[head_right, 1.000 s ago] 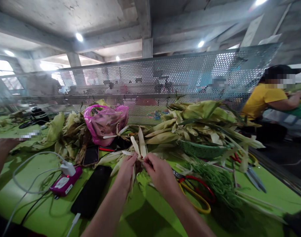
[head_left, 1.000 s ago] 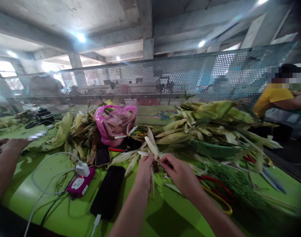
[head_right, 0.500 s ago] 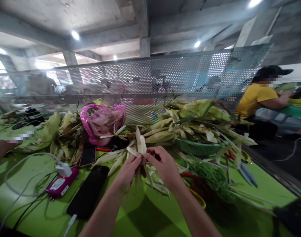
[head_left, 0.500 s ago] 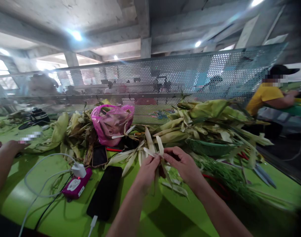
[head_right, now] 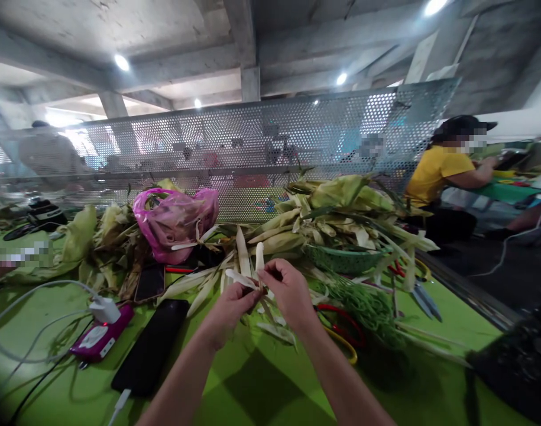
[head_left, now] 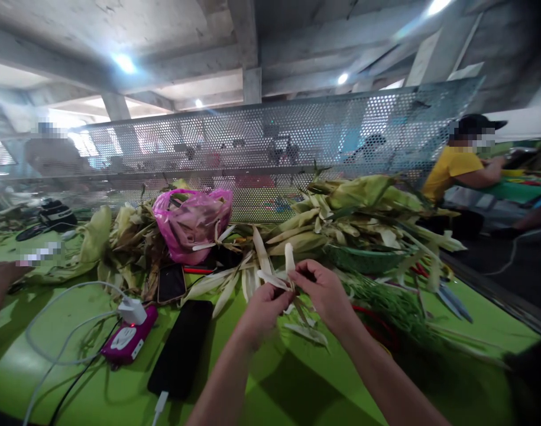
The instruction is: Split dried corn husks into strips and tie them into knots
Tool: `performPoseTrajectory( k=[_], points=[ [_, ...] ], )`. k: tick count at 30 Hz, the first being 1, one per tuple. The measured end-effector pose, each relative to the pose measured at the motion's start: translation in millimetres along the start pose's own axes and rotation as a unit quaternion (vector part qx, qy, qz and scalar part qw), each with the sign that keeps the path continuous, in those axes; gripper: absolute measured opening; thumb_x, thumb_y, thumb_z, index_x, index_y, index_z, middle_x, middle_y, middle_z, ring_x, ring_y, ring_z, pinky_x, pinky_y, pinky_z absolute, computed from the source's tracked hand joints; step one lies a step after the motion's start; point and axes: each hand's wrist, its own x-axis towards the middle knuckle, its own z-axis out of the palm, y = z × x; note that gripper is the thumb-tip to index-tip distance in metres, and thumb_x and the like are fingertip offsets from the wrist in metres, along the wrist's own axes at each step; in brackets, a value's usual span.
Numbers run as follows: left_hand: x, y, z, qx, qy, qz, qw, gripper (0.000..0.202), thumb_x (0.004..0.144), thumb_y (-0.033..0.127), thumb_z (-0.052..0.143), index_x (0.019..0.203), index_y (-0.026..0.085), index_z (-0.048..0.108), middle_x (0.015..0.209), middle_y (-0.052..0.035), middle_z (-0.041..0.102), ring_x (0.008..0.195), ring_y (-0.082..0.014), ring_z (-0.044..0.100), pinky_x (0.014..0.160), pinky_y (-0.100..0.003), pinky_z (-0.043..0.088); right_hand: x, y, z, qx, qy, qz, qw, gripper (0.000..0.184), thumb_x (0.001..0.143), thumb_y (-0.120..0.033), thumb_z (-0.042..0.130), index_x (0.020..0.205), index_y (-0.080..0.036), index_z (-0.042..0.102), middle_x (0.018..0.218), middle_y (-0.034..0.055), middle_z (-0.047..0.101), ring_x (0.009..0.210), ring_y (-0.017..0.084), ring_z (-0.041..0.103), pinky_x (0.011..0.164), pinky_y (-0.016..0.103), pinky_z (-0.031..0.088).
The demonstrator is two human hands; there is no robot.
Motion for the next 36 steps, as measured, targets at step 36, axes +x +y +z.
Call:
performPoseTrajectory(
  k=[36],
  points=[
    [1, -7, 1.4, -0.009, 0.019, -0.027, 0.999, 0.028, 0.074, 0.041, 0.068, 0.078, 0.013, 0.068, 0.061, 0.0010, 0.053, 0.056, -0.0088, 0.038, 0.056, -0.024, 0.028, -1, -10, -3, -0.144, 0.036, -0.180, 0.973, 0.014, 0.083, -0.030, 0.059, 0.095, -0.023, 0.063, 0.127, 0.0109, 0.049, 0.121, 0.028, 0.045, 0.103, 0.045, 0.035]
  ],
)
